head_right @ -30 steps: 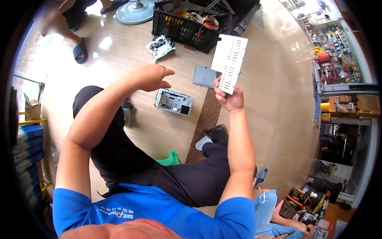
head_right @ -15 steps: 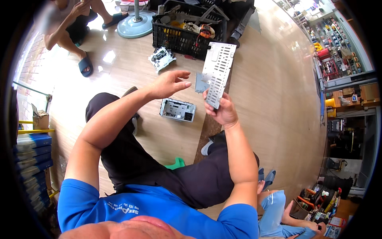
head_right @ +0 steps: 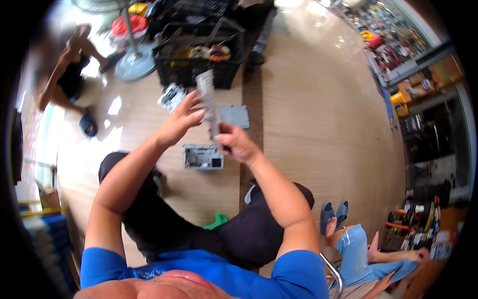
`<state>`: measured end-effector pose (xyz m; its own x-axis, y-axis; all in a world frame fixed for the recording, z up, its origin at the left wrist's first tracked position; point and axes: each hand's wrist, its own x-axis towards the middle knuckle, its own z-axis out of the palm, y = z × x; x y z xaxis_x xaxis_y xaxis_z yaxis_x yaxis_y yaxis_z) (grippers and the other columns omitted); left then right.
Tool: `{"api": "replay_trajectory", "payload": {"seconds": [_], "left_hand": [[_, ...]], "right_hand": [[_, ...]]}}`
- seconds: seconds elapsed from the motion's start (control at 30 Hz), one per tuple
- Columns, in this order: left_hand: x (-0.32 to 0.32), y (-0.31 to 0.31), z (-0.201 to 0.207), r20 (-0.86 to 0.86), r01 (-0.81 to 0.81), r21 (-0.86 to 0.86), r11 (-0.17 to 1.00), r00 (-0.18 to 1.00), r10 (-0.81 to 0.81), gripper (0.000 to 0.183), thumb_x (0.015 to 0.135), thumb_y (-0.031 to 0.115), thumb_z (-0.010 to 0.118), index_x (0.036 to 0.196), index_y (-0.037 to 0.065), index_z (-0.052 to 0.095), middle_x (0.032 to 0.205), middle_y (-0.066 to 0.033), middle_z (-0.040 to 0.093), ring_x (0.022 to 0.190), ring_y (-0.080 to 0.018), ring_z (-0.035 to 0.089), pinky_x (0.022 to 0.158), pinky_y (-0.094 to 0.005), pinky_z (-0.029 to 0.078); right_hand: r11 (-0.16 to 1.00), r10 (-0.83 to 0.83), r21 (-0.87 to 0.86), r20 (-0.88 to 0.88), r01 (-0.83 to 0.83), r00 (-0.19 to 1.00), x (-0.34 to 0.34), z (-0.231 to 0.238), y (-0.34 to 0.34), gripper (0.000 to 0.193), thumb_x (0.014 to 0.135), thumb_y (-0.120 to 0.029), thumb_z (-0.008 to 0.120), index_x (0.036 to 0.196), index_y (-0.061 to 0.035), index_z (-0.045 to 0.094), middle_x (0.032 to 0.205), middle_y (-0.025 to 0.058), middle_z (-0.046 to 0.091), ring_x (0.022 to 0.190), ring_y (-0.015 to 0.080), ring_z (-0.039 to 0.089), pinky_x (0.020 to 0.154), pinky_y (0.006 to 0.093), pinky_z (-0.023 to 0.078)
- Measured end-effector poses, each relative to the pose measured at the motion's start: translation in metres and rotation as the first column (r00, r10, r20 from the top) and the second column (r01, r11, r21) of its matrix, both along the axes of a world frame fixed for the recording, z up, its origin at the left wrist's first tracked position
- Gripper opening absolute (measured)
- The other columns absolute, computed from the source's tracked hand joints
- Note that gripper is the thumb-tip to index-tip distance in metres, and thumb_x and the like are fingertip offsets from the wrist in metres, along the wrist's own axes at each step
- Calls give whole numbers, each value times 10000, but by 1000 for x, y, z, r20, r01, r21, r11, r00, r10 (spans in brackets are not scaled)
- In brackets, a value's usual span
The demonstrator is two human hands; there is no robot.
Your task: The person disassembles a car stereo unit by hand and with a screwdriver, removing a metal cover and inspecting the interior parts.
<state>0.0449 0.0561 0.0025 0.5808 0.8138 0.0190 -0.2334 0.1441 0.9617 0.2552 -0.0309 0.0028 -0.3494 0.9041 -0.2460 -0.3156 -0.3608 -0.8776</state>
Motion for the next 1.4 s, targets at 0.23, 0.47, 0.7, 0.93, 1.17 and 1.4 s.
{"api": "replay_trajectory", "payload": {"seconds": [0.23, 0.47, 0.7, 0.93, 1.17, 1.4], "left_hand": [[-8, 6, 14, -218, -112, 827, 551, 839, 498, 1206, 646, 297, 915, 1555, 23, 172, 1605, -241, 178, 1459, -409, 266, 1161, -470, 317], [-41, 6, 1, -263, -94, 704, 704, 886, 381, 863, 780, -57, 756, 1524, 107, 350, 1523, -113, 428, 1374, -280, 452, 1053, -423, 458], [-63, 14, -23, -290, -168, 481, 860, 896, 337, 622, 891, -63, 667, 1458, 64, 446, 1332, -137, 596, 1243, -217, 566, 1017, -353, 490], [-62, 22, -40, -294, -209, 483, 850, 876, 382, 459, 894, -30, 687, 1333, 15, 562, 1130, -70, 660, 1023, -146, 616, 916, -299, 512], [-53, 19, -42, -600, -232, 320, 919, 701, 386, 286, 948, 159, 667, 1171, -17, 634, 761, -46, 657, 568, -95, 570, 525, -261, 476], [-37, -1, -59, -655, -200, 44, 979, 734, 179, 227, 943, 146, 645, 1064, -46, 634, 776, -103, 667, 569, -142, 625, 445, -296, 543]], "right_hand": [[999, 51, -17, -33, -51, 998, -4, 0, -7, 385, 881, -217, 684, 1174, -4, 557, 803, -12, 517, 620, 53, 457, 501, 206, 354], [989, 144, -28, 57, -143, 988, -7, -4, -10, 300, 898, -216, 688, 1092, -4, 604, 737, -26, 525, 563, 57, 468, 465, 214, 368], [984, 163, -89, 76, -156, 984, -15, 0, -16, 278, 890, -249, 702, 1042, -29, 626, 736, -33, 528, 581, 57, 476, 461, 220, 363], [983, 112, -158, 100, -95, 989, -10, -10, -13, 277, 926, -322, 671, 942, -51, 618, 714, -23, 539, 570, 60, 489, 438, 229, 372], [963, -220, -117, 192, 244, 956, -6, -16, -3, 450, 1013, -466, 543, 862, -48, 608, 697, -8, 528, 556, 74, 513, 445, 233, 412], [864, -504, 344, 620, 369, 602, -5, -48, -3, 264, 935, -188, 648, 1039, 54, 634, 797, 118, 679, 669, 173, 641, 599, 333, 510]]}}
